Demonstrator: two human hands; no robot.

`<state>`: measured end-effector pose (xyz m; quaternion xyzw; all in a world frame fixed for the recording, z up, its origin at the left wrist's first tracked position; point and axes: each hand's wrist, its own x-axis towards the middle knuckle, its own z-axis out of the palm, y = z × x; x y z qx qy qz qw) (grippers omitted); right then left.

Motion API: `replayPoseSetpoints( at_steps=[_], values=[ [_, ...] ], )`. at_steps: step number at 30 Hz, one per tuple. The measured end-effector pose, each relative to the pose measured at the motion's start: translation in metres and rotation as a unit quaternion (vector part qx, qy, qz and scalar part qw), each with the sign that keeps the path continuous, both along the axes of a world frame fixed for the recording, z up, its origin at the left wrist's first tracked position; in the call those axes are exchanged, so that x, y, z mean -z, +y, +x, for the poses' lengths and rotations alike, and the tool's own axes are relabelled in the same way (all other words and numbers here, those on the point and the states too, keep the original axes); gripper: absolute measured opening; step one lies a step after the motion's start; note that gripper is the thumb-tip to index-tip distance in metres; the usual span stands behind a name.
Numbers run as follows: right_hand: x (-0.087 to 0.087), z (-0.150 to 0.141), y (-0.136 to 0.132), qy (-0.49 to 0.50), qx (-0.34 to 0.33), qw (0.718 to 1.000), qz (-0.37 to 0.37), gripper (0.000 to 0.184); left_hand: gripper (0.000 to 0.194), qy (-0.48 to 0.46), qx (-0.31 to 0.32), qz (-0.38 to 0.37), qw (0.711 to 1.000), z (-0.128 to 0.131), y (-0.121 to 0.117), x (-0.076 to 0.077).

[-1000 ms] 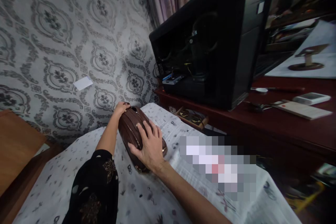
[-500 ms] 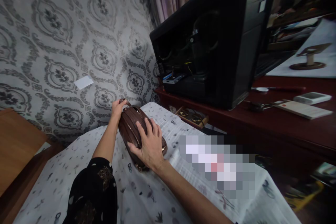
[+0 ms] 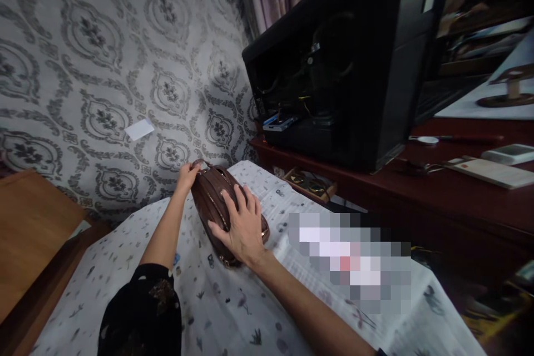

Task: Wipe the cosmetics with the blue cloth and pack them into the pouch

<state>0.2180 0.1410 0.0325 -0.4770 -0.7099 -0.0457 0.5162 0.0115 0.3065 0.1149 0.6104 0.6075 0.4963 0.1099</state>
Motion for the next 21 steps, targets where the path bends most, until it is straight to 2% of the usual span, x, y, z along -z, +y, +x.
replayPoseSetpoints(
  at_steps=[9, 15, 21],
  values=[
    [-0.001, 0.001, -0.001, -0.008, 0.006, 1.000, -0.003, 0.070, 0.033, 0.155, -0.086, -0.018, 0.984, -0.007, -0.022, -0.013],
    [0.000, 0.000, 0.000, -0.005, 0.007, 1.000, 0.005, 0.070, 0.025, 0.167, -0.101, -0.017, 0.981, -0.006, -0.028, -0.015],
    [0.000, -0.001, 0.000, -0.007, 0.008, 1.000, 0.000, 0.070, 0.025, 0.153, -0.084, -0.007, 0.985, -0.002, -0.037, -0.012]
  ],
)
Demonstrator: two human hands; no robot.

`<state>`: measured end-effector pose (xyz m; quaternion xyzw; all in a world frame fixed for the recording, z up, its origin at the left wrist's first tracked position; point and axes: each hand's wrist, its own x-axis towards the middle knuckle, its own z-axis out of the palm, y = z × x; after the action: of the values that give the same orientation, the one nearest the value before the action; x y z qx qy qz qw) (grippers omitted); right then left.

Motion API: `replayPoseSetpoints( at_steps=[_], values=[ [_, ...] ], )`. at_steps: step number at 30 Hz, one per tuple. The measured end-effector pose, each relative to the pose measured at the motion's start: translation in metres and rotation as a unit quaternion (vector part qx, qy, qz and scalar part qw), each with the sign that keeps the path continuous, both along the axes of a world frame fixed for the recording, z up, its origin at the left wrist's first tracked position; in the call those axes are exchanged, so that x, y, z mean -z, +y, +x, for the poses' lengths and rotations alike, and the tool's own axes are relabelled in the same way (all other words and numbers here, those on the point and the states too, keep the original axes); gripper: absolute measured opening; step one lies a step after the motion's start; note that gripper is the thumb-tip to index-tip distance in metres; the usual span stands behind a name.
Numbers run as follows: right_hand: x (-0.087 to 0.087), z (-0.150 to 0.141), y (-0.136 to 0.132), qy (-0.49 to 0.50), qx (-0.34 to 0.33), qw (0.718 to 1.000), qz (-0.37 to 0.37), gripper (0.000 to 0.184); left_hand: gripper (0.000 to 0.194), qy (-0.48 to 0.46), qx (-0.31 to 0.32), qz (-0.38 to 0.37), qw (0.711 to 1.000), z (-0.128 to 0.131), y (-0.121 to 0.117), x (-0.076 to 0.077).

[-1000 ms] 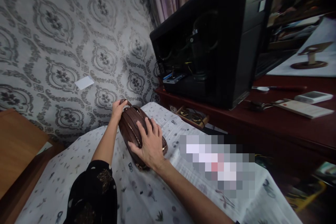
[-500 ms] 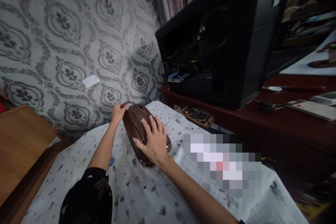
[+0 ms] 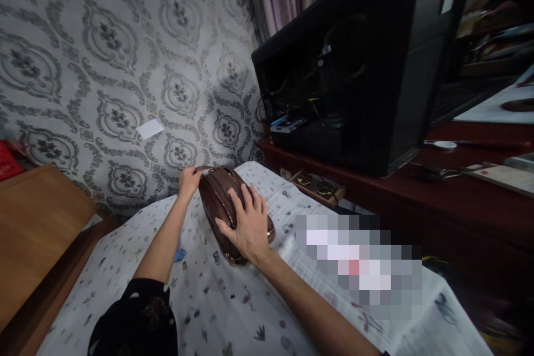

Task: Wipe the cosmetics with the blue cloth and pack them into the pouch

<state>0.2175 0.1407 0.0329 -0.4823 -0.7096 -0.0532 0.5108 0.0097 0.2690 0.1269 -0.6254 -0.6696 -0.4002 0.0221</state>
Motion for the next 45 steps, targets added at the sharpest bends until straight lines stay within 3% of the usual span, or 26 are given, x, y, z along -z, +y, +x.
replayPoseSetpoints(
  at_steps=[5, 8, 11, 15, 19, 24, 30, 39, 45],
  values=[
    [0.000, 0.001, 0.000, 0.002, -0.005, 1.000, 0.005, 0.070, 0.027, 0.025, 0.011, 0.001, 1.000, 0.006, -0.008, -0.006],
    [0.000, 0.001, 0.000, 0.001, -0.002, 1.000, 0.008, 0.069, 0.018, 0.040, 0.017, -0.003, 0.999, 0.012, -0.006, -0.011],
    [0.000, 0.001, 0.000, 0.000, 0.000, 1.000, 0.005, 0.070, 0.010, 0.049, 0.041, -0.013, 0.998, 0.023, 0.005, -0.014],
    [0.000, 0.001, 0.000, -0.002, -0.004, 1.000, 0.004, 0.070, 0.011, 0.043, 0.065, -0.044, 0.996, 0.038, 0.028, -0.011],
    [0.001, 0.002, 0.000, 0.003, -0.008, 1.000, 0.009, 0.071, 0.020, 0.020, 0.044, -0.069, 0.996, 0.046, 0.049, -0.005],
    [0.002, 0.002, 0.001, 0.015, -0.020, 1.000, 0.011, 0.071, 0.025, -0.001, -0.003, -0.040, 0.999, 0.047, 0.057, 0.000],
    [0.000, 0.002, 0.000, 0.019, -0.022, 1.000, 0.008, 0.071, 0.025, -0.017, 0.000, -0.007, 1.000, 0.047, 0.047, 0.001],
    [-0.003, 0.000, -0.001, 0.013, -0.015, 1.000, -0.005, 0.075, 0.033, -0.035, 0.119, 0.020, 0.992, 0.054, 0.010, 0.003],
    [-0.002, 0.001, 0.000, 0.014, -0.015, 1.000, -0.008, 0.078, 0.036, -0.041, 0.162, 0.013, 0.986, 0.050, 0.002, -0.002]
  ],
)
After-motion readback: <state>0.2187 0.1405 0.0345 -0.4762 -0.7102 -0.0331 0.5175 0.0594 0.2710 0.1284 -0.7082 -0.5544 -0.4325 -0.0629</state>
